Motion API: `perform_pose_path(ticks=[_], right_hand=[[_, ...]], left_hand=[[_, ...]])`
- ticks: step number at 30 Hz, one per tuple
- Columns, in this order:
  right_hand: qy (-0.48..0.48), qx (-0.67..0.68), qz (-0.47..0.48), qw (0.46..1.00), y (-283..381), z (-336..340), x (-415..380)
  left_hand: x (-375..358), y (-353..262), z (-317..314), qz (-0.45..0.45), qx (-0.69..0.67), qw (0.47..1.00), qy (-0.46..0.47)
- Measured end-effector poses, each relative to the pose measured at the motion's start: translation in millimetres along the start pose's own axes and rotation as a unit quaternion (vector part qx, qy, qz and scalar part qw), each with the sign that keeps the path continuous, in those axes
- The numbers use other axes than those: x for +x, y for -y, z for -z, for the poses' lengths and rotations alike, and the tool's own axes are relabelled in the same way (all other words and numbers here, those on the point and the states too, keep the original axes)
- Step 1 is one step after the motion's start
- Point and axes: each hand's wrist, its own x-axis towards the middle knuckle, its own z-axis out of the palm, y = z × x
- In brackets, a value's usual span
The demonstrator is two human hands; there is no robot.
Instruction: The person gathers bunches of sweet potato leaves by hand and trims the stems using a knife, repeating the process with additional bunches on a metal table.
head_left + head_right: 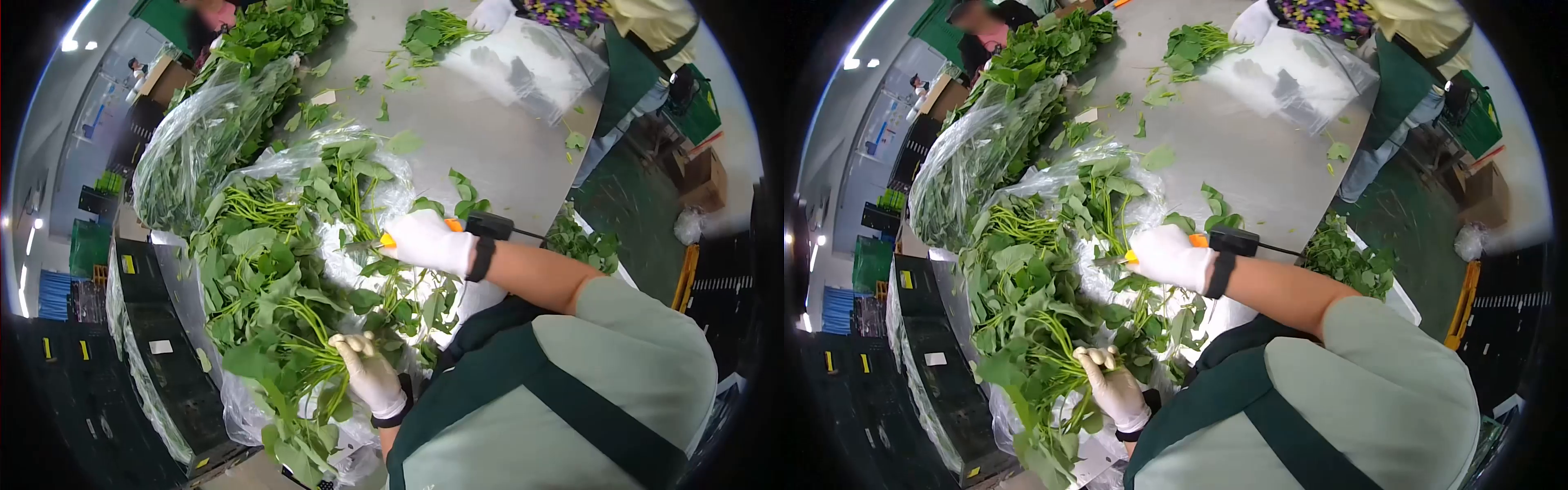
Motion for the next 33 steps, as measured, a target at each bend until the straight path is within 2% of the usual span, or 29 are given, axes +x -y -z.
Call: perform_pose_path(ticks=[2,4,6,8,10,13,16,18,20,21,24,25,28,33], right_hand=[[0.068,-0.032,-0.026,0.997,-10.2,-10.5,14.4],[0.069,0.011,-0.030,0.997,-14.1,-7.1,20.1],[-0.023,0.177,-0.001,0.984,-21.5,2.3,21.4],[0.022,0.387,-0.024,0.922,-5.0,53.7,3.4],[0.068,0.475,-0.025,0.877,-2.8,79.1,-11.8],[0.104,0.460,-0.061,0.880,-18.6,78.4,-22.1],[0.068,0.461,-0.103,0.879,-29.4,72.0,-31.3],[0.073,0.466,-0.090,0.877,-28.7,65.8,-41.3],[-0.007,0.349,0.073,0.934,-26.7,54.5,-44.5],[0.021,0.386,0.067,0.920,-22.5,50.5,-46.1],[0.016,0.312,0.156,0.937,-9.8,44.7,-51.5],[0.055,0.306,0.159,0.937,-4.1,45.9,-52.8],[0.058,0.303,0.230,0.923,5.5,31.5,-56.1],[0.111,0.296,0.246,0.916,13.2,22.7,-59.3]], left_hand=[[-1.0,0.5,-2.1,0.026,-0.001,0.999,-0.018],[-1.1,-0.4,-0.7,0.033,-0.015,0.999,0.019],[-1.5,-0.4,5.8,0.037,-0.018,0.999,0.005],[0.0,-1.0,10.1,0.035,-0.011,0.999,0.003],[2.5,-0.5,11.7,0.040,-0.033,0.999,0.000],[6.3,3.9,2.2,0.044,-0.036,0.998,0.008],[9.0,5.0,-6.7,0.047,-0.034,0.998,0.025],[3.8,3.1,-13.9,0.051,-0.020,0.998,0.023],[4.5,5.0,-12.6,0.045,-0.005,0.999,0.023],[5.4,5.5,-14.5,0.054,-0.020,0.998,0.026],[7.9,7.3,-15.5,0.071,-0.051,0.995,0.047],[7.1,7.0,-18.1,0.072,-0.043,0.995,0.052],[4.9,10.8,-19.7,0.076,-0.034,0.994,0.076],[0.8,8.0,-21.5,0.119,-0.059,0.990,0.042]])
